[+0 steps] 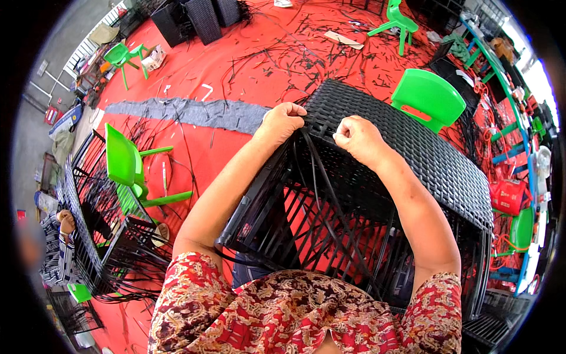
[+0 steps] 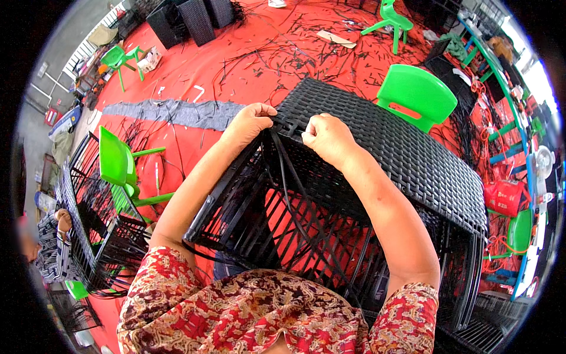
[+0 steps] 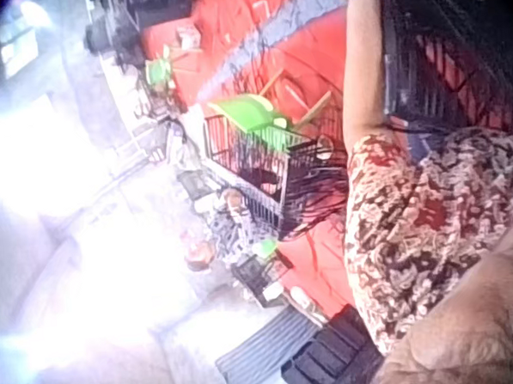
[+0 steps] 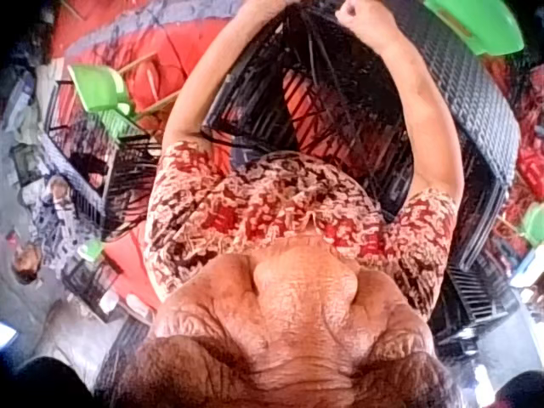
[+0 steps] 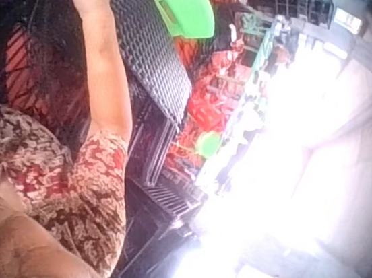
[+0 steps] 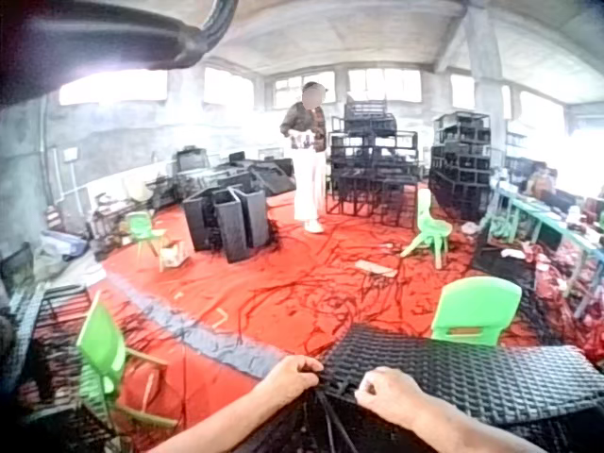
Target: The person weaves black synthetic strips into the frame of a rattan-style chair. They thread the strips through the existing weave, pull them tight, and tuck the ends to secure them. The task involves repetitive hand manipulation of the strips to build up the chair's surface.
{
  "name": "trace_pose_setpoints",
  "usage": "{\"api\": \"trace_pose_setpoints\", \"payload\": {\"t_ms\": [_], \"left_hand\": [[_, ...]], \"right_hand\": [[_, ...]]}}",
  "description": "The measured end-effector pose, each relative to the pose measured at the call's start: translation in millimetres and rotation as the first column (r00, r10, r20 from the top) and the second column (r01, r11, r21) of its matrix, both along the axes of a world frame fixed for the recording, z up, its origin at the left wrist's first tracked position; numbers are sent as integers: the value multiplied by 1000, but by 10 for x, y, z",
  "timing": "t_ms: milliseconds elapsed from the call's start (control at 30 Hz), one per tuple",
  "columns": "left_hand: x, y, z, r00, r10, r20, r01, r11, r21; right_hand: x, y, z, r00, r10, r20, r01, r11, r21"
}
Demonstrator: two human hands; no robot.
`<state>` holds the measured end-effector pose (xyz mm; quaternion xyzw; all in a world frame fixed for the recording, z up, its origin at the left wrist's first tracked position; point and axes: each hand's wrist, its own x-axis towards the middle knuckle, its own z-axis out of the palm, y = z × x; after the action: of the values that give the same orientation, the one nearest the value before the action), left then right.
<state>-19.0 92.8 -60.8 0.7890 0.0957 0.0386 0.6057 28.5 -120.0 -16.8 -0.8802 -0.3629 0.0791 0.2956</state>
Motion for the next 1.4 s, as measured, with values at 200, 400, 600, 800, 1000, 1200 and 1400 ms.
{"api": "trace_pose_setpoints", "payload": {"t_ms": [200,400,600,800,1000,1200,1400], "left_hand": [[-32,6,-35,999,13,-43,-24,961,-274],[-80,22,-76,998,52,-43,-67,836,-545],[-106,57,-93,996,9,-94,-70,736,-673],[-129,48,-129,999,33,-36,-49,743,-667],[-82,34,-70,988,-86,127,132,900,-415],[-44,-187,220,877,-336,343,-33,670,742],[107,-331,484,808,-569,150,162,460,873]], "right_hand": [[-74,64,-33,908,-46,416,112,985,-135],[-92,43,-124,911,-9,411,35,998,-57],[-98,11,-181,929,-2,369,-31,996,82],[9,7,-155,972,62,-227,2,962,273],[165,30,-97,762,106,-639,61,970,234],[227,-33,32,891,20,-454,19,997,81],[225,-731,561,862,-98,-498,310,878,364]]}}
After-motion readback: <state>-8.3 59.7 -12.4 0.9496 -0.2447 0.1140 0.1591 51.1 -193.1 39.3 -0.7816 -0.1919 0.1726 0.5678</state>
